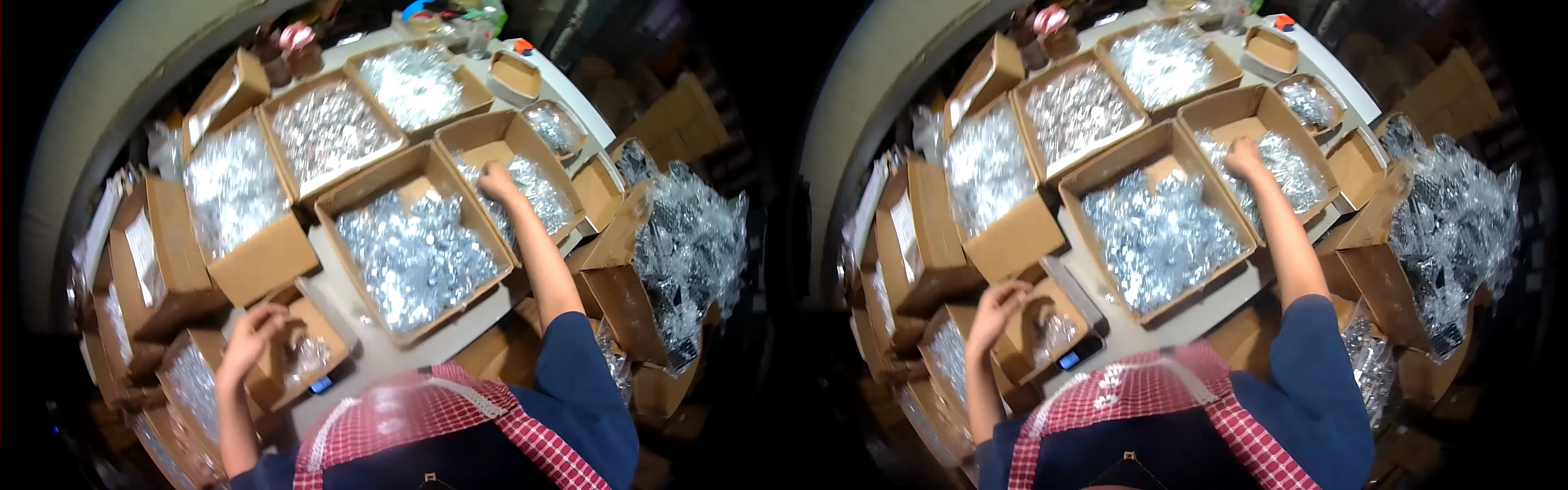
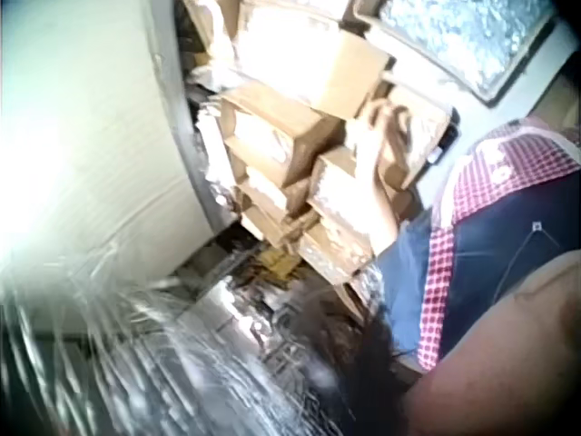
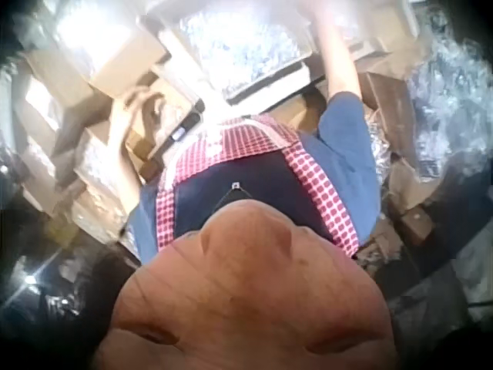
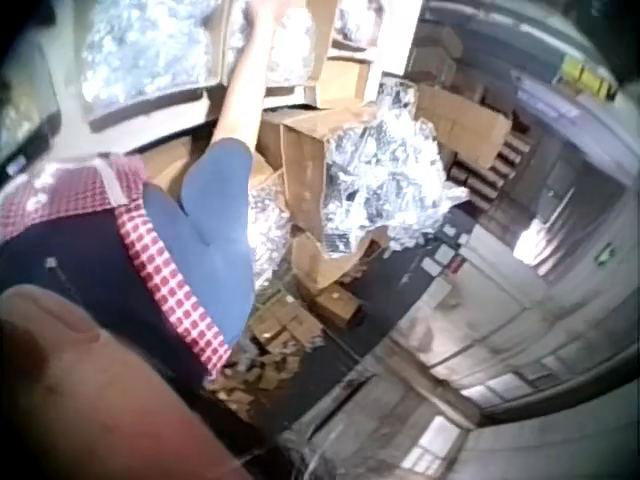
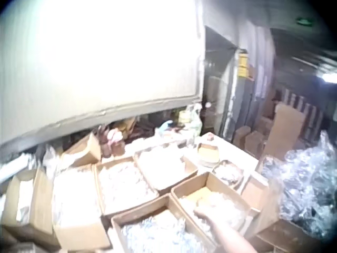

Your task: The person picks small metal components from several boxes and large barrels, places them into a small box on a digital scale, and handles plastic bags containing the same parts.

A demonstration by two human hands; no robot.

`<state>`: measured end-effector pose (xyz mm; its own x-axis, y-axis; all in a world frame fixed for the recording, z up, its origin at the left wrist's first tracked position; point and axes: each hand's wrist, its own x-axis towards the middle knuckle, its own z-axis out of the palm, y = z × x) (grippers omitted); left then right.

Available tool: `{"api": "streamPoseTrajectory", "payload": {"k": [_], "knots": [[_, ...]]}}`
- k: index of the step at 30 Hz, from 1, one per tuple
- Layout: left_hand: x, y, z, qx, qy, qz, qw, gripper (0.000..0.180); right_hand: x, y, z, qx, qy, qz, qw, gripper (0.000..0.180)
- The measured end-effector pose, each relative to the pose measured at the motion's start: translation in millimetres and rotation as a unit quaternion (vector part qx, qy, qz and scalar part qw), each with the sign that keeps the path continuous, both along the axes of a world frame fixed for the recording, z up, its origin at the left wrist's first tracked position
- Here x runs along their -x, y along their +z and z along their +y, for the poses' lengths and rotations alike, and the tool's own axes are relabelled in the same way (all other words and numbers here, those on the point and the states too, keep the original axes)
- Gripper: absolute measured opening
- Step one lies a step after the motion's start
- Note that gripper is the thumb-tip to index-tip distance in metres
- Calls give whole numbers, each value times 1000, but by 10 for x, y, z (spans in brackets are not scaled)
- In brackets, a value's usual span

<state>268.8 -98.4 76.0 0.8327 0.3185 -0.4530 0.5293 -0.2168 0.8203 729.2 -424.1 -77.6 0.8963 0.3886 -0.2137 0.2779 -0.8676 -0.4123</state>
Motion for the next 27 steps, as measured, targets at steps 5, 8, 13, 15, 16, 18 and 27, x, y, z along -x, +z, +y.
{"api": "streamPoseTrajectory", "payload": {"k": [5, 8, 13, 15, 16, 18, 27], "knots": [[199, -309, -35, 86, 225, -142, 960, 15, 219, 183, -60, -259, -156, 143, 942, 26], [-63, -294, -442, 12, 293, -219, 931, 19, 32, 205, -462, -616, -218, 221, 724, 24], [-325, -448, -871, -443, -89, -192, 871, 37, 454, 773, -145, -833, -36, 417, 362, 41], [-468, -631, -1047, -516, -196, -91, 829, 46, 552, 953, -45, -788, -48, 500, 356, 34], [-537, -669, -1090, -521, -241, -60, 816, 38, 632, 994, 54, -762, -41, 498, 413, 36], [-682, -787, -1080, -480, -299, -36, 824, 23, 817, 1097, 274, -702, -70, 450, 548, 43], [-63, -298, -664, 44, 121, -298, 946, 15, 1349, 799, 1034, -11, 271, -128, 954, 56]]}}
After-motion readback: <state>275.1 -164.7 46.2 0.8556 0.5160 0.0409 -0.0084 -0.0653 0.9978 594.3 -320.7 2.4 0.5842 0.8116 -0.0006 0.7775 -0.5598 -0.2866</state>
